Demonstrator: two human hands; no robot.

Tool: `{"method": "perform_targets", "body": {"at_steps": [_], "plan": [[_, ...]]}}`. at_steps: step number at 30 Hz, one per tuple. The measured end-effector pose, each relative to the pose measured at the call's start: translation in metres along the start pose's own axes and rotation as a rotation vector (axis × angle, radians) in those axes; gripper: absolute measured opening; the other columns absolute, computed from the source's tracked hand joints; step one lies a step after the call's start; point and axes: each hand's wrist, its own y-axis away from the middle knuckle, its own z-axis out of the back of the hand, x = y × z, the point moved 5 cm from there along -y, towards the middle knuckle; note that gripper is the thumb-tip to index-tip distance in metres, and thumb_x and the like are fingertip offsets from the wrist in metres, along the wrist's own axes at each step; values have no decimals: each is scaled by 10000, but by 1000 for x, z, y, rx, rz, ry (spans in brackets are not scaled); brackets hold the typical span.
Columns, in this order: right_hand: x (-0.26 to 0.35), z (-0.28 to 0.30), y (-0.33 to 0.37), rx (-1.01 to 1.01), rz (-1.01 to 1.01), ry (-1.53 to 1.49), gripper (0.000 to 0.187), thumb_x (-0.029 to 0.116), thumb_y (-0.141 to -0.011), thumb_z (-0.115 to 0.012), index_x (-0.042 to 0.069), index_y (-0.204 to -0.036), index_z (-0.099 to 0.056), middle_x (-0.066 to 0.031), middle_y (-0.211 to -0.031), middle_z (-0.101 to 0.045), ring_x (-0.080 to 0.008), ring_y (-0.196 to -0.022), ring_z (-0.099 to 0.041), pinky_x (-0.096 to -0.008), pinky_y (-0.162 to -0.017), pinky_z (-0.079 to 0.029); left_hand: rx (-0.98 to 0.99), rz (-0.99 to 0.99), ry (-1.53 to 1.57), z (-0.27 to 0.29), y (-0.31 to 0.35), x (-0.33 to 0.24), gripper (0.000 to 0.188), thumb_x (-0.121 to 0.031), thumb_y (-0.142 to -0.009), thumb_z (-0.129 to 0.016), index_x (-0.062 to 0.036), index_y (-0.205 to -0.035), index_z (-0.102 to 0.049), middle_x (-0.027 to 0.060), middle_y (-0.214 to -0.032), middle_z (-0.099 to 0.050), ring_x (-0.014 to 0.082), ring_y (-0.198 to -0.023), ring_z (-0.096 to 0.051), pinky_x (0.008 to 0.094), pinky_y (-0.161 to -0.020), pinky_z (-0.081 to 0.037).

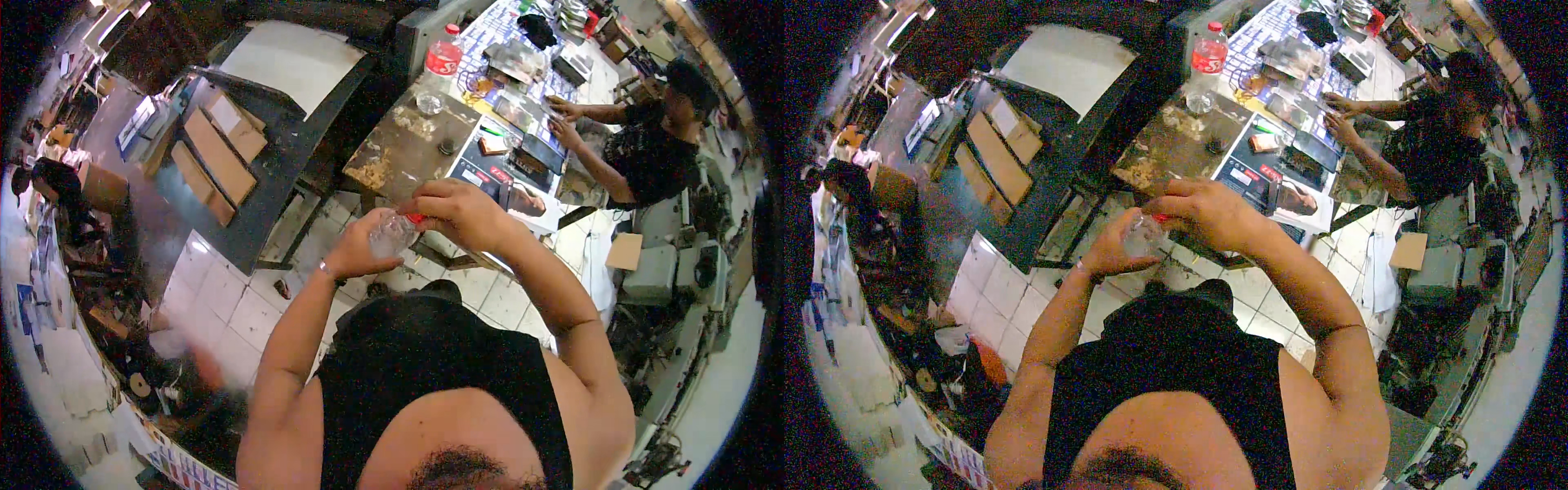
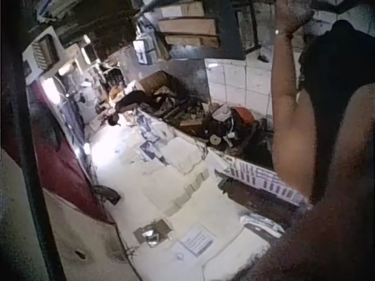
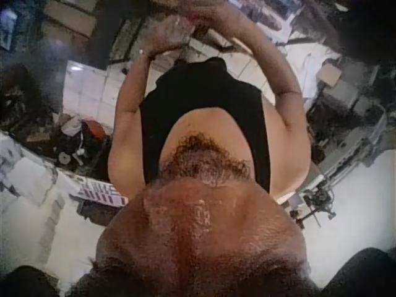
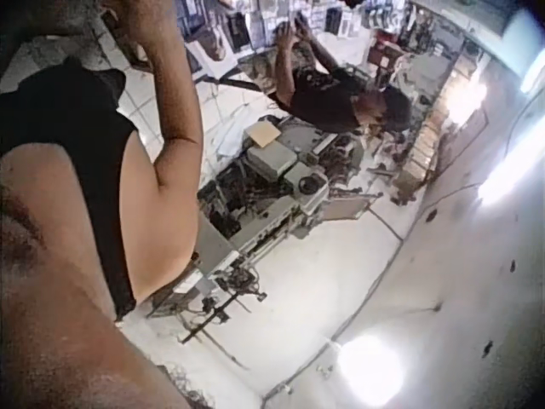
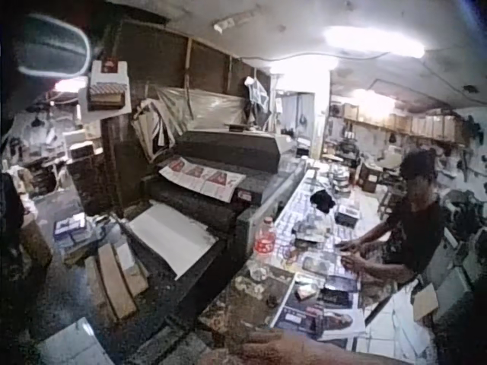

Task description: Checking and organizing printed booklets or brochures in a print shop.

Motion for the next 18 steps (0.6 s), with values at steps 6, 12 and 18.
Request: {"method": "perform_targets", "body": {"at_steps": [6,12,18], "plan": [[8,14,-1,-84,121,10,289,63,-867,-615,99,-1143,-690,-139,-1214,-661,-347,-1122,-636,-438,-938,-521,1,-73,26,5,-30,4,750,-311,-663,-875,-47,-1290,-561,147,-1236,-645,279,-1136,-635,366,-978,-494],[23,75,10,-525,-29,-135,299,8,-811,-684,58,-1105,-709,-140,-1160,-688,-315,-1056,-658,-377,-912,-516,66,-53,133,33,-41,-21,816,-300,-627,-918,-59,-1301,-527,133,-1226,-651,289,-1148,-633,416,-1011,-488],[-118,-31,76,-548,-626,-474,299,203,-987,-622,-20,-1185,-636,-70,-1023,-676,-146,-957,-625,-288,-867,-490,-236,-516,116,106,-50,-115,732,-260,-585,-935,-92,-1211,-594,97,-1174,-675,295,-999,-668,379,-888,-531]]}}
